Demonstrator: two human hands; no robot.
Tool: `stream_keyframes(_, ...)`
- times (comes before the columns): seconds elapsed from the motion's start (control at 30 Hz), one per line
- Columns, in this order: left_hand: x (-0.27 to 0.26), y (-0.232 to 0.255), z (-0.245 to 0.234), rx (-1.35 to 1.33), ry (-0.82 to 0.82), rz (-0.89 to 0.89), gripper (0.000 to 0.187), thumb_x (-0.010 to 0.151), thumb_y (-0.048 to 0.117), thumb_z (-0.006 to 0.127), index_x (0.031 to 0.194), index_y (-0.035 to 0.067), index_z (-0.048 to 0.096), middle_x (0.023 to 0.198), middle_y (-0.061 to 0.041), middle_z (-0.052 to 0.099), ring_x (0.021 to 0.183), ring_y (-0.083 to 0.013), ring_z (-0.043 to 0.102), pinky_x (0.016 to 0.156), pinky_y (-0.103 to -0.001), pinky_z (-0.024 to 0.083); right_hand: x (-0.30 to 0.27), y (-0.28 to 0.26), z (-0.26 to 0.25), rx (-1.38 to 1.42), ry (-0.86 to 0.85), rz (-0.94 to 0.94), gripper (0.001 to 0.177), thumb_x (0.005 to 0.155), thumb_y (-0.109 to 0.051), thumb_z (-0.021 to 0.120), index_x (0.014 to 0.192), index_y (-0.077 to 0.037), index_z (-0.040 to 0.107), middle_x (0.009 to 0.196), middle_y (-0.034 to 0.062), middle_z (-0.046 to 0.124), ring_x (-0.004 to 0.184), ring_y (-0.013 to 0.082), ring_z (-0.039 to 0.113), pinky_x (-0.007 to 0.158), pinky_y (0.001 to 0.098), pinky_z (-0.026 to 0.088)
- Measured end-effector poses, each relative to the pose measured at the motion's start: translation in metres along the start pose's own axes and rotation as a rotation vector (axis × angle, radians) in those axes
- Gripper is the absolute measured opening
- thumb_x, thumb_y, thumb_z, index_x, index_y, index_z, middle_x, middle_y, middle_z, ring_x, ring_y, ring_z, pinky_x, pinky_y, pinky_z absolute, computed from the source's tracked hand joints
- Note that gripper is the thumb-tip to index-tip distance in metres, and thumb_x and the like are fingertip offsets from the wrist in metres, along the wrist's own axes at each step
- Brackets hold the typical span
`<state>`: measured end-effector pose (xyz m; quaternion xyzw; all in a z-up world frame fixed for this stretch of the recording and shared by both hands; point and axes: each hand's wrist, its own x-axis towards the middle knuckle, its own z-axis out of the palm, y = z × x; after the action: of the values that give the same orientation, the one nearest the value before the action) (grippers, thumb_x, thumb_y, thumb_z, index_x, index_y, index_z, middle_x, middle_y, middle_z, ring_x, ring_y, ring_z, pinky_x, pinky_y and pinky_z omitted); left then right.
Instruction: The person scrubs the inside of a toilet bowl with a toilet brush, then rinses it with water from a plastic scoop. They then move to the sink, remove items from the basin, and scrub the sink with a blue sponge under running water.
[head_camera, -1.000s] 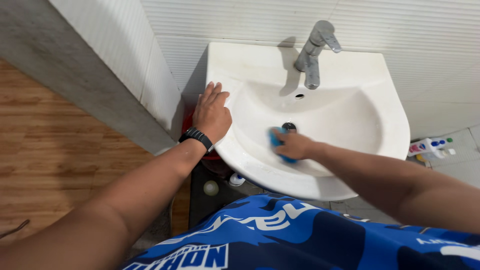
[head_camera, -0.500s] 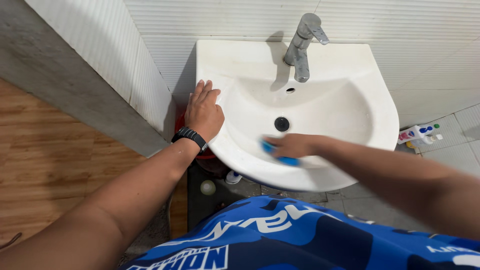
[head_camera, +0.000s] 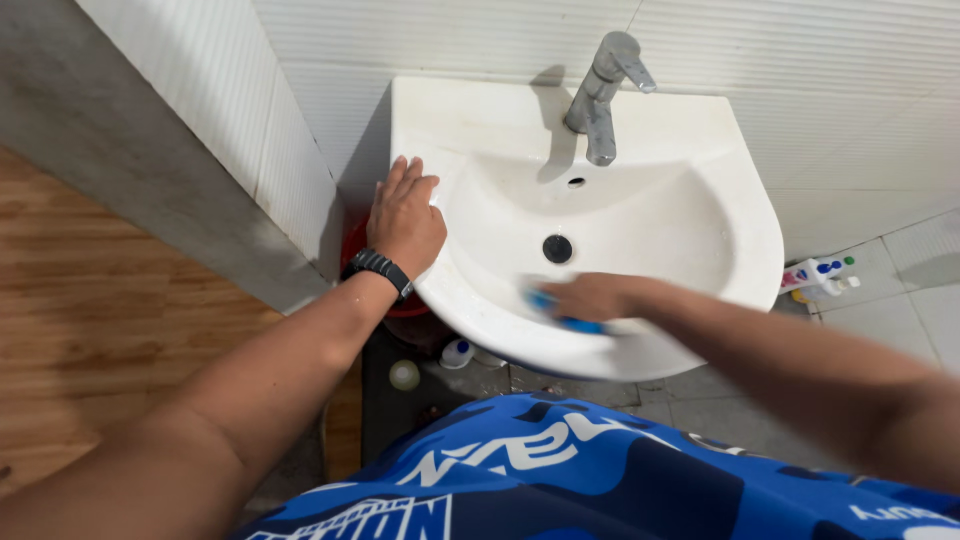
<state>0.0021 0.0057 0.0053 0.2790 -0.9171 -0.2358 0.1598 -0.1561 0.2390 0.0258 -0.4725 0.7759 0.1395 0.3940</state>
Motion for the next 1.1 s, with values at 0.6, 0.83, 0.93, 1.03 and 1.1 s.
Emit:
stream_keyframes(0.6,-0.005,0.003,-0.006,0.002,0.045,0.016,0.042,0.094,0.006,0.047,0.132,0.006,0.065,0.159,-0.011,0.044,0.153,-0.0271,0.028,0.122,-0.049,0.025,-0.052,0.158,-0.026,-0.451,0.014,0.277,0.061,0.094,-0.042,0.054,0.153,-0.053,0.04,0.143,0.012,0.052,0.129,0.033,0.059,0.11,0.0448,0.049)
stream_keyframes(0.83,-0.003,0.002,0.0,0.046,0.139,0.041,0.042,0.092,0.004,0.047,0.126,0.006,0.071,0.155,-0.014,0.051,0.149,-0.0311,0.036,0.119,-0.045,0.034,-0.122,0.078,0.046,-0.207,0.163,0.08,0.06,0.098,-0.058,0.041,0.156,-0.043,0.035,0.127,0.0147,0.056,0.112,0.0308,0.064,0.103,0.0426,0.052)
stream_keyframes(0.93,-0.017,0.004,0.005,0.08,0.175,0.052,0.04,0.094,0.005,0.048,0.127,0.001,0.07,0.155,-0.019,0.051,0.149,-0.0369,0.035,0.12,-0.045,0.033,-0.143,0.111,0.052,-0.183,0.326,0.147,0.059,0.097,-0.055,0.044,0.155,-0.048,0.036,0.128,0.0154,0.053,0.116,0.0303,0.061,0.101,0.0426,0.053)
stream_keyframes(1.03,-0.046,0.023,0.018,0.1,0.208,-0.034,0.037,0.094,0.008,0.052,0.126,0.001,0.07,0.157,-0.022,0.047,0.15,-0.04,0.03,0.122,-0.051,0.026,-0.148,0.187,0.029,-0.223,0.602,0.135,0.057,0.099,-0.051,0.05,0.154,-0.038,0.043,0.133,0.0227,0.05,0.114,0.0356,0.059,0.099,0.0464,0.05)
stream_keyframes(1.1,-0.066,0.039,0.026,0.101,0.225,-0.142,0.035,0.093,0.008,0.053,0.123,0.004,0.071,0.159,-0.021,0.043,0.153,-0.0379,0.027,0.121,-0.057,0.019,-0.142,0.224,0.021,-0.219,0.703,0.154,0.055,0.098,-0.049,0.051,0.151,-0.038,0.047,0.139,0.0217,0.048,0.115,0.0351,0.06,0.098,0.0458,0.052)
